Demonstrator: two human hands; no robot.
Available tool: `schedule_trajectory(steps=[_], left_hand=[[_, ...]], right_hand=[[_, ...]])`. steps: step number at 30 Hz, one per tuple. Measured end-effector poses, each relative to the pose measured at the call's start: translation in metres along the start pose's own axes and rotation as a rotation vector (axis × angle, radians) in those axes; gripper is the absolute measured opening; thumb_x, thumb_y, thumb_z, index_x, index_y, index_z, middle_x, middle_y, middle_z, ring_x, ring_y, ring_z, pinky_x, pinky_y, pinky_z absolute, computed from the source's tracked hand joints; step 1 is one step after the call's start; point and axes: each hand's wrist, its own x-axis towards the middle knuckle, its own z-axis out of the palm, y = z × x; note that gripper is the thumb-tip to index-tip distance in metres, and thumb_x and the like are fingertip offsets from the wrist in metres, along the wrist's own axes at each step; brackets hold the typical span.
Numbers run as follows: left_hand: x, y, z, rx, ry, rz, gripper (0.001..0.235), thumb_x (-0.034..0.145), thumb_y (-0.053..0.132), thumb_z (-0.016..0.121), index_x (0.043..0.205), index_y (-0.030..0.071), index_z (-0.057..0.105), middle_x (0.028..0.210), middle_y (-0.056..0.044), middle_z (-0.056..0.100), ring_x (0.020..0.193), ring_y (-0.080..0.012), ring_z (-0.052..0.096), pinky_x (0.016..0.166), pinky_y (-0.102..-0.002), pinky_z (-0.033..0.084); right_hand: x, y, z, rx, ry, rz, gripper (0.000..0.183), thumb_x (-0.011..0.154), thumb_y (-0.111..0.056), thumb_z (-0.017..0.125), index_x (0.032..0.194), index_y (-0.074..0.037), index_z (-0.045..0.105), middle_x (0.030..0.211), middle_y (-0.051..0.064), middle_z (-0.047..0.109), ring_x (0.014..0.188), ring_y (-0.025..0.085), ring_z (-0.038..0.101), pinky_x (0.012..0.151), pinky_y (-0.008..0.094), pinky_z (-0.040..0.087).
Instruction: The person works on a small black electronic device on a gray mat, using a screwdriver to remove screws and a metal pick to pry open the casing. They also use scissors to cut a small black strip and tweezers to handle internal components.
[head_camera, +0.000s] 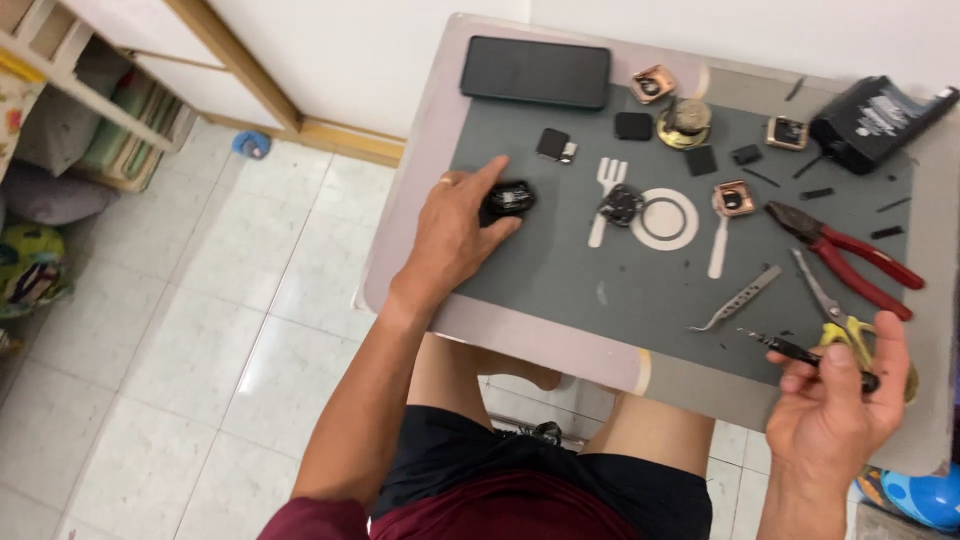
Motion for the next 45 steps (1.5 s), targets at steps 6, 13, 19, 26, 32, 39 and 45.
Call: schedule_trajectory(steps=[6, 13, 19, 26, 32, 39, 45], left_hand=[[-0.028, 0.0, 0.03, -0.059, -0.045, 0.34, 0.083, 0.081, 0.012, 0.089, 0.152, 0.021, 0.046, 0.141, -0.002, 0.067, 0.123, -0.0279, 0.063, 0.101, -0.041, 0.045], [-0.061, 0.069, 0.03, -0.17, -0.224, 0.332, 0.075, 0.085, -0.002, 0.069, 0.152, 0.022, 0.045, 0.139, -0.004, 0.063, 0.114, -0.0265, 0.056, 0.099, -0.042, 0.048], [-0.057, 0.082, 0.019, -0.191, -0.353, 0.188, 0.068, 0.085, 0.017, 0.076, 0.149, 0.014, 0.05, 0.131, -0.01, 0.064, 0.114, -0.0282, 0.053, 0.103, -0.042, 0.042], [-0.058, 0.075, 0.028, -0.083, -0.196, 0.251, 0.053, 0.085, 0.023, 0.085, 0.13, 0.003, 0.065, 0.102, -0.007, 0.061, 0.089, -0.0292, 0.05, 0.083, -0.042, 0.049], [-0.058, 0.066, 0.025, -0.073, -0.155, 0.423, 0.05, 0.09, 0.022, 0.085, 0.131, 0.004, 0.063, 0.108, -0.008, 0.062, 0.085, -0.0271, 0.049, 0.082, -0.04, 0.048], [-0.06, 0.061, 0.028, -0.074, -0.143, 0.431, 0.052, 0.087, 0.024, 0.087, 0.132, 0.008, 0.065, 0.109, -0.004, 0.064, 0.09, -0.0258, 0.052, 0.087, -0.039, 0.05], [-0.059, 0.063, 0.028, -0.202, -0.114, 0.366, 0.052, 0.078, 0.02, 0.09, 0.126, 0.011, 0.072, 0.098, -0.004, 0.069, 0.096, -0.025, 0.061, 0.091, -0.036, 0.05]], right_hand=[[-0.001, 0.001, 0.003, 0.041, 0.026, -0.013, 0.062, 0.106, -0.013, 0.065, 0.164, -0.012, 0.044, 0.09, -0.003, 0.053, 0.061, 0.011, 0.052, 0.081, 0.036, 0.063], [-0.015, 0.001, 0.019, -0.029, 0.002, -0.105, 0.061, 0.101, 0.007, 0.062, 0.158, -0.006, 0.045, 0.09, 0.007, 0.053, 0.075, 0.014, 0.049, 0.07, 0.034, 0.056], [-0.049, -0.029, 0.064, -0.229, -0.139, -0.302, 0.066, 0.094, 0.015, 0.065, 0.154, 0.001, 0.042, 0.092, 0.018, 0.06, 0.072, 0.022, 0.057, 0.07, 0.033, 0.053], [-0.041, -0.067, 0.076, -0.71, -0.364, -0.547, 0.039, 0.088, 0.004, 0.087, 0.123, 0.006, 0.069, 0.09, 0.012, 0.068, 0.076, 0.018, 0.06, 0.074, 0.032, 0.053], [-0.036, -0.067, 0.083, -0.736, -0.411, -0.397, 0.013, 0.09, -0.003, 0.084, 0.099, -0.001, 0.075, 0.088, 0.009, 0.074, 0.076, 0.017, 0.067, 0.073, 0.029, 0.054], [-0.074, -0.047, 0.098, -0.217, -0.287, -0.257, 0.012, 0.095, 0.007, 0.065, 0.105, 0.013, 0.063, 0.086, 0.027, 0.07, 0.073, 0.03, 0.075, 0.072, 0.038, 0.067], [-0.061, -0.031, 0.106, -0.239, -0.375, -0.552, 0.006, 0.09, 0.012, 0.073, 0.095, 0.014, 0.072, 0.071, 0.022, 0.069, 0.064, 0.03, 0.073, 0.063, 0.037, 0.057]])
